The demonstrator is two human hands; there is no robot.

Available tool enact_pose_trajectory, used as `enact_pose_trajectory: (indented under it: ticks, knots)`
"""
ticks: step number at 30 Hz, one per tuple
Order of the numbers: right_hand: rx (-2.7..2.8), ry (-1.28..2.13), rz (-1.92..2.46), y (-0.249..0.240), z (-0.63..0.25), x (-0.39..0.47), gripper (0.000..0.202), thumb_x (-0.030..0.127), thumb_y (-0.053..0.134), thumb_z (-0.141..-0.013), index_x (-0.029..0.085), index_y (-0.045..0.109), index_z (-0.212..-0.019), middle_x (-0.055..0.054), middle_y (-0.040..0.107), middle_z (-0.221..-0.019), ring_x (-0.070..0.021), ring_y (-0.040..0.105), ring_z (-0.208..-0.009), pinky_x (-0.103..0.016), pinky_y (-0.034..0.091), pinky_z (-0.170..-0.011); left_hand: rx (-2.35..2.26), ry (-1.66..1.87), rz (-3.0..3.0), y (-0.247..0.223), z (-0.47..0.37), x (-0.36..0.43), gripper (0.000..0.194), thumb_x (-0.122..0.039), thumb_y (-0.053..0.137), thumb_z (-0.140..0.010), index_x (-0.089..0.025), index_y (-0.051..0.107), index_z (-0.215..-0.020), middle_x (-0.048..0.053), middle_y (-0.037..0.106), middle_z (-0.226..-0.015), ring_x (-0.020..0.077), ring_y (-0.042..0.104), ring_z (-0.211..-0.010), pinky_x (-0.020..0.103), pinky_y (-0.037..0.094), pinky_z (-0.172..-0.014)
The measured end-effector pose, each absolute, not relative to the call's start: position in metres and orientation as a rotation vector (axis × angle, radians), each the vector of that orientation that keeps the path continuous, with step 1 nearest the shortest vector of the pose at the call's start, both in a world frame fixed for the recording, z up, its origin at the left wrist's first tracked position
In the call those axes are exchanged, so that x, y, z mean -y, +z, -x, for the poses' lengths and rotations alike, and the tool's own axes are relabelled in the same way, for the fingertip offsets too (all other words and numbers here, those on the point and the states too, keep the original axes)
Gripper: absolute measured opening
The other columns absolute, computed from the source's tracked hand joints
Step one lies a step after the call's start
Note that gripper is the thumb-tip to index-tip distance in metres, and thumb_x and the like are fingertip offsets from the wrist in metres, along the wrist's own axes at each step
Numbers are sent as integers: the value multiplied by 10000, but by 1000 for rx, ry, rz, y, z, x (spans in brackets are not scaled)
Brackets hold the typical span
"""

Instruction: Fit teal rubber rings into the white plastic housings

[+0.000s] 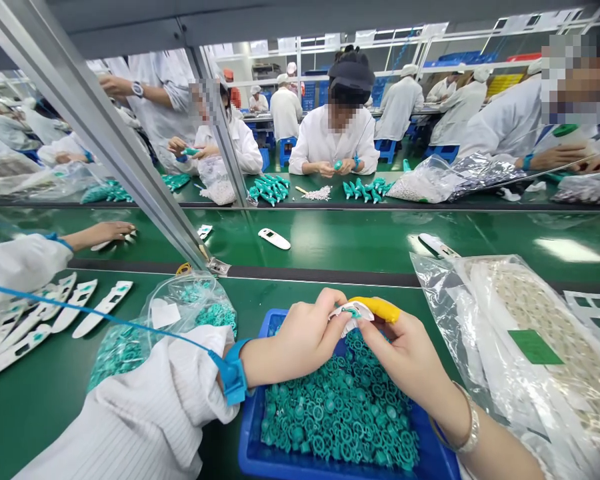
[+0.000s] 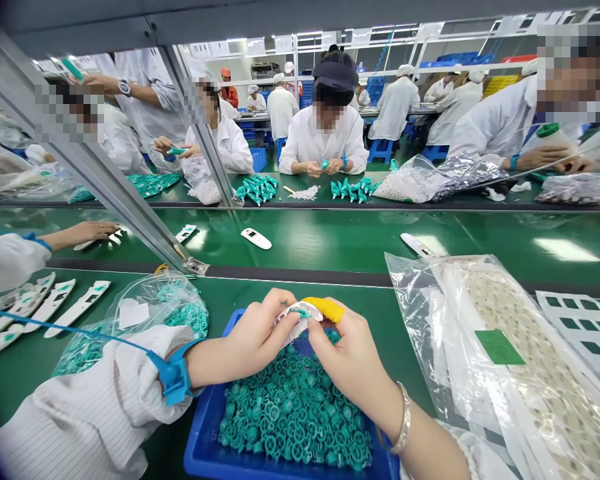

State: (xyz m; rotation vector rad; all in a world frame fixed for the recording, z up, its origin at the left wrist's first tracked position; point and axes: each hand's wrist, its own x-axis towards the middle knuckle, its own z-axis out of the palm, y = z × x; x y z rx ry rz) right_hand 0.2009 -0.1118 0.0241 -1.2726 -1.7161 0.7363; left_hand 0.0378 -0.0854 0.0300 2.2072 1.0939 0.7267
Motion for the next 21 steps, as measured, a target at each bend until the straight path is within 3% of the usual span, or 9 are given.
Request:
enact_pose_trajectory:
  ticks: [5, 10, 21]
  knots:
    - [1656, 777, 1211, 20, -205, 108, 235, 145, 491, -815, 233, 594, -1007, 6, 653, -830, -136, 629, -725, -237, 504, -647, -1063, 758, -2284, 28, -43, 77, 155, -297, 346, -912, -187, 428, -986, -19, 573, -618, 132, 491, -480, 228, 301, -479]
    - [1652, 686, 1220, 14, -209, 102, 163, 139, 492, -806, 237, 595, -886, 14, 633, -805, -137, 618, -714, -252, 490, -658, -970, 857, -2388, 26, -48, 72, 118, -257, 362, -906, -182, 433, -963, 15, 609, -710, 130, 525, -521, 230, 350, -502]
    - [1705, 590, 1239, 14, -215, 87, 160, 111, 484, -781, 234, 581, -811, 30, 600, -733, -114, 584, -632, -224, 459, -587, -943, 902, -2401, 14, -54, 57, 119, -273, 355, -920, -191, 418, -979, -1, 573, -651, 131, 531, -523, 218, 375, -484]
